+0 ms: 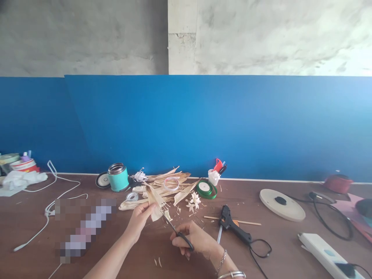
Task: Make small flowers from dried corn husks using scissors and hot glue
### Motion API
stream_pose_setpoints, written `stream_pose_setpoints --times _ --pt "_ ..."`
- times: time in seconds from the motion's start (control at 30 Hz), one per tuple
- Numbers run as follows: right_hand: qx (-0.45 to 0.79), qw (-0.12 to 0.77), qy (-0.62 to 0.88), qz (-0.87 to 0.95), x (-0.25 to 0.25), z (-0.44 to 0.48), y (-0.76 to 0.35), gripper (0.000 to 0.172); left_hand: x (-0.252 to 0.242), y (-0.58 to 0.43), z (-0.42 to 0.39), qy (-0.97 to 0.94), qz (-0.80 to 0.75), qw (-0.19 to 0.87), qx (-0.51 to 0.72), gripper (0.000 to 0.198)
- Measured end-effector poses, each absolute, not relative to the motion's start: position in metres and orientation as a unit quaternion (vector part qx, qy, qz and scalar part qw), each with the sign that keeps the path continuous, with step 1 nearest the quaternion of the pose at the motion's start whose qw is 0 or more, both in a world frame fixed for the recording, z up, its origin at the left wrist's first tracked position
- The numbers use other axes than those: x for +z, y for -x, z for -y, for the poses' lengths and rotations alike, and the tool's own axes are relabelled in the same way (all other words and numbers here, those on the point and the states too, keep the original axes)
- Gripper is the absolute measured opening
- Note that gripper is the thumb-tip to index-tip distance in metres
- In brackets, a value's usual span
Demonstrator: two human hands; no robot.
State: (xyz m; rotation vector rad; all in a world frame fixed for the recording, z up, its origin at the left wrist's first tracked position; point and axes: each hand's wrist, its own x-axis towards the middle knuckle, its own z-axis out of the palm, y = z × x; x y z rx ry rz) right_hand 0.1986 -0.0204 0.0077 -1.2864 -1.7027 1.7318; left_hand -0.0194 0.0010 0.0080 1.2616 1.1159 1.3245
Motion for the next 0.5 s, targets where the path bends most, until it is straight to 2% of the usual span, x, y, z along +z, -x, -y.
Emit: stream_pose_setpoints --times 0.2,0.5 --pt "0.625 0.195 0.446 0.61 0.0062 0.0204 -0.1975 0.02 0.0083 0.0165 -0.0005 -0.495 -0.472 0.445 0.579 0.036" --pt "0.598 0.208 0.475 0.611 0.0082 0.0251 -0.1916 0.022 0.0096 0.0116 0.0044 -0.507 -0.459 0.473 0.555 0.034"
